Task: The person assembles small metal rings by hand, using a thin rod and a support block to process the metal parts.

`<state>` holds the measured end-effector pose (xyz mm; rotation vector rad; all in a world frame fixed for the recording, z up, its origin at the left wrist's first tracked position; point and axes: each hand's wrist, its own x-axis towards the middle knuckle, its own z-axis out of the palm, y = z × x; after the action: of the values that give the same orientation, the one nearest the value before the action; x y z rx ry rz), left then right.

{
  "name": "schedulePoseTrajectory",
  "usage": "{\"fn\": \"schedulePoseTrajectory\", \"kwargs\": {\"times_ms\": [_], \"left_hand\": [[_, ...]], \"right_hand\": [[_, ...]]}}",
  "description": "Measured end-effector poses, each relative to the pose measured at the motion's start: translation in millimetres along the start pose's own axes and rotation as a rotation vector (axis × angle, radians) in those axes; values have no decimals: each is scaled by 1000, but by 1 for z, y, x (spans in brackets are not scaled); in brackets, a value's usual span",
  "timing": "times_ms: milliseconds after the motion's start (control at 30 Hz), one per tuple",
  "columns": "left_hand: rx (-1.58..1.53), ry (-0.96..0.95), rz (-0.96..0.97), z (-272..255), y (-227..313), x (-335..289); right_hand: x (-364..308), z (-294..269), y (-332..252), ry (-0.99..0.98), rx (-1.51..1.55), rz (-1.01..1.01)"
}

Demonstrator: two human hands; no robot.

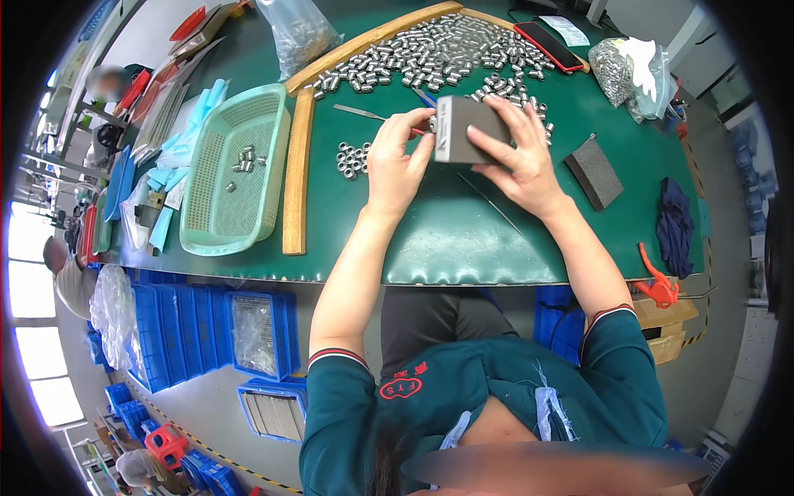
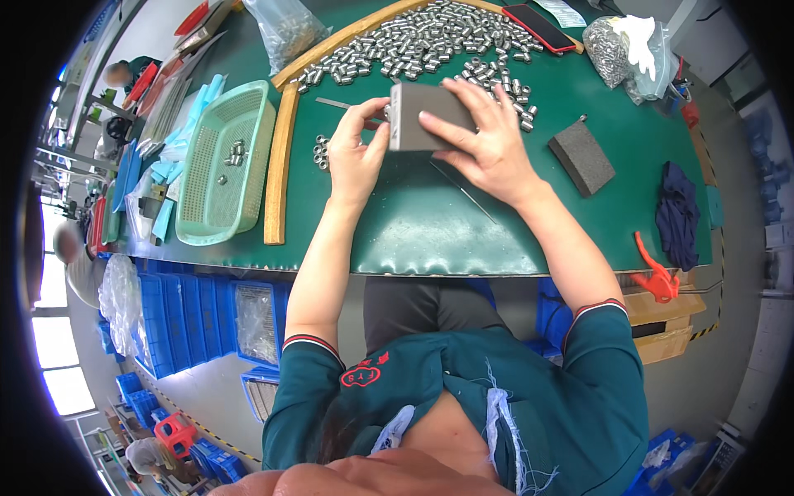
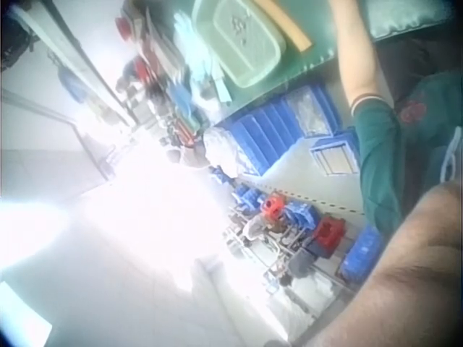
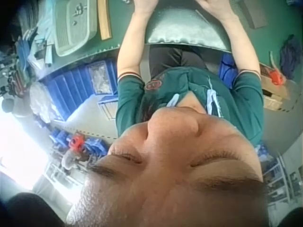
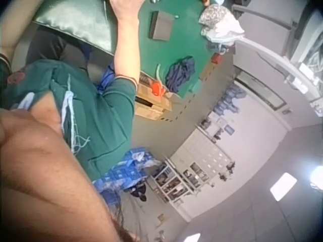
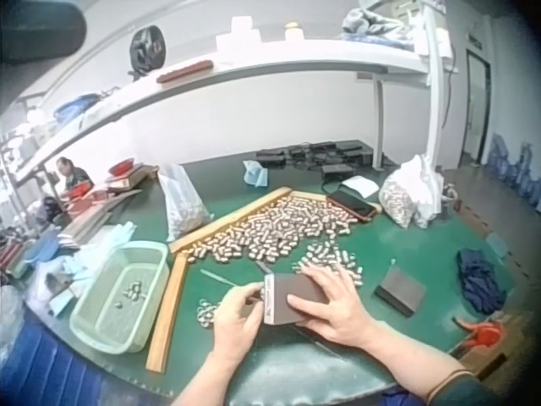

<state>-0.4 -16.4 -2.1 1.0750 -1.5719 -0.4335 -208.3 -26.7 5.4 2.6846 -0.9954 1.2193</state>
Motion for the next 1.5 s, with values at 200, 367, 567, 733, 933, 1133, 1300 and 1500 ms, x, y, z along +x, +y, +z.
{"fn": "schedulePoseTrajectory", "kwargs": {"times_ms": [200,367,567,733,933,1133,1300,1500], "left_hand": [[77,28,157,0,5,0],[89,40,205,-1,4,0],[-74,84,66,5,-3,-2],[-78,90,73,2,1,0],[-6,35,192,0,7,0],[-13,13,165,0,8,-2],[-217,17,24,3,-7,-3],[-50,22,66,2,-1,-2]], "right_hand": [[4,-5,4,-9,-44,-15],[2,0,-18,-53,66,-129],[1,-5,14,22,-71,39],[1,-3,2,73,33,-3],[3,-1,-4,2,33,-76],[1,-1,-15,-60,82,-124],[1,-6,17,12,-113,88],[1,-2,-6,17,33,-24]]}}
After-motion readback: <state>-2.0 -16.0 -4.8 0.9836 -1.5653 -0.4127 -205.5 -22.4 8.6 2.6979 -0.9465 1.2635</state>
